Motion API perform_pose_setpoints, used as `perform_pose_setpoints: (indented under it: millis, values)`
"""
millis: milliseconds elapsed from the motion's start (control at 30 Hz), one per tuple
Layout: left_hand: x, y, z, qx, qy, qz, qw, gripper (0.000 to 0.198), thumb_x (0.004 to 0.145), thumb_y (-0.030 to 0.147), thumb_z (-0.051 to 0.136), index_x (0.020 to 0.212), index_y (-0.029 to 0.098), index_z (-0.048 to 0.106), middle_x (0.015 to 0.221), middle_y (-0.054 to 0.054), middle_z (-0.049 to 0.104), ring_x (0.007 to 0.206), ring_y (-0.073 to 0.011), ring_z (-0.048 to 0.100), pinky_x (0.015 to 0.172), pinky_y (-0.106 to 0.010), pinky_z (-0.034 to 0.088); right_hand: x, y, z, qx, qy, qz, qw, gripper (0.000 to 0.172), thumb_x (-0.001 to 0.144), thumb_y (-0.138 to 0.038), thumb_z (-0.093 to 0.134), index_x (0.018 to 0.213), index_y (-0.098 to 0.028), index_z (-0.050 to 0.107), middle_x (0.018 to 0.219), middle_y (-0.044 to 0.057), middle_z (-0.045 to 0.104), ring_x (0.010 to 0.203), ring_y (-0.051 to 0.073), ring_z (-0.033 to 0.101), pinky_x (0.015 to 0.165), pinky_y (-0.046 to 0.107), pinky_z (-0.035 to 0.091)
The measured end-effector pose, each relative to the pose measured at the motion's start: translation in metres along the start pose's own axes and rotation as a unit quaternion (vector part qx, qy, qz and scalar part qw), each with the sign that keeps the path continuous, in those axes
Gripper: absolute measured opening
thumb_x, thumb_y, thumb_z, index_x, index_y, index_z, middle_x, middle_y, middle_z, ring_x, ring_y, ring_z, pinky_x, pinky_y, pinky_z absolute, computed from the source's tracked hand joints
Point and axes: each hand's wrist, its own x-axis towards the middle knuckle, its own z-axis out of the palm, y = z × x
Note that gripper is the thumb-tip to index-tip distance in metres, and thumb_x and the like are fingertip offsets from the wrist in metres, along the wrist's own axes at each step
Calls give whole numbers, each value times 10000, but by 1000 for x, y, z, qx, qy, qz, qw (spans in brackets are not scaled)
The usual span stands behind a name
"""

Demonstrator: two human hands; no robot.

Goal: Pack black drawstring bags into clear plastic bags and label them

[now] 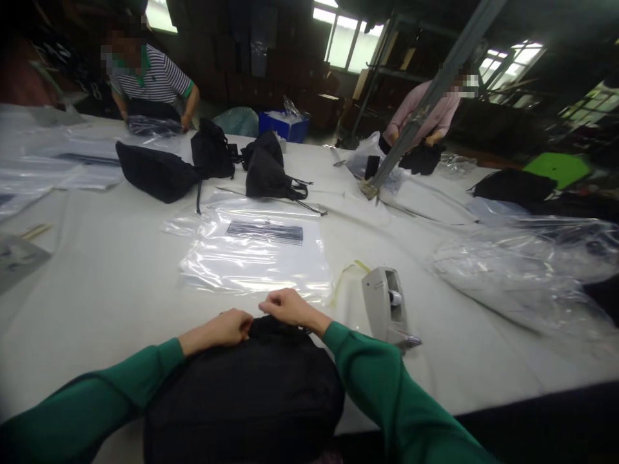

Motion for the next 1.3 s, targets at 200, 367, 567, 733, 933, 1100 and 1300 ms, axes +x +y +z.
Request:
perform_pose_setpoints:
  millis: [200,367,567,733,933,1100,1300]
  values:
    - [4,-16,12,-43,8,29,999,47,670,216,595,673,194,553,640,12,581,633,-162,515,567,-247,292,-16,14,41,4,-21,25,999,444,841,-325,580,456,-154,440,420,-62,337,451,66,313,474,229,221]
    - [12,-32,19,-107,2,55,993,106,686,260,581,637,174,543,556,41,504,569,-128,459,537,-226,303,-18,27,49,16,25,22,999,439,867,-361,508,490,-168,394,481,-55,300,516,79,291,487,236,207]
    - [4,-37,16,-153,65,80,983,280,748,433,589,678,162,573,605,30,516,629,-129,452,601,-235,346,-15,32,53,17,73,-26,997,421,862,-409,423,508,-186,376,508,-38,299,541,99,298,499,242,221]
    - [-6,-33,10,-140,115,82,980,318,773,457,582,698,148,575,637,18,531,644,-127,463,611,-240,359,-15,32,56,-8,124,-62,990,425,839,-419,429,486,-187,389,508,-33,300,529,105,309,506,252,226]
    - [-2,2,-21,-79,101,102,986,273,744,417,664,688,157,601,609,34,534,611,-124,490,581,-239,361,-20,26,51,-51,151,-101,982,381,814,-369,509,488,-173,480,475,-30,388,500,114,380,495,247,276]
    - [0,14,-6,-43,88,89,991,296,756,426,643,623,166,593,551,36,496,588,-133,460,555,-249,309,-26,36,54,-77,161,-122,976,330,820,-312,542,524,-166,531,474,-24,446,488,120,427,498,251,291]
    - [1,-5,25,-36,76,68,994,338,787,451,580,605,169,543,557,29,496,576,-125,424,547,-248,262,-31,48,63,-96,163,-125,974,294,827,-277,587,553,-177,548,505,-20,519,487,116,467,508,244,319]
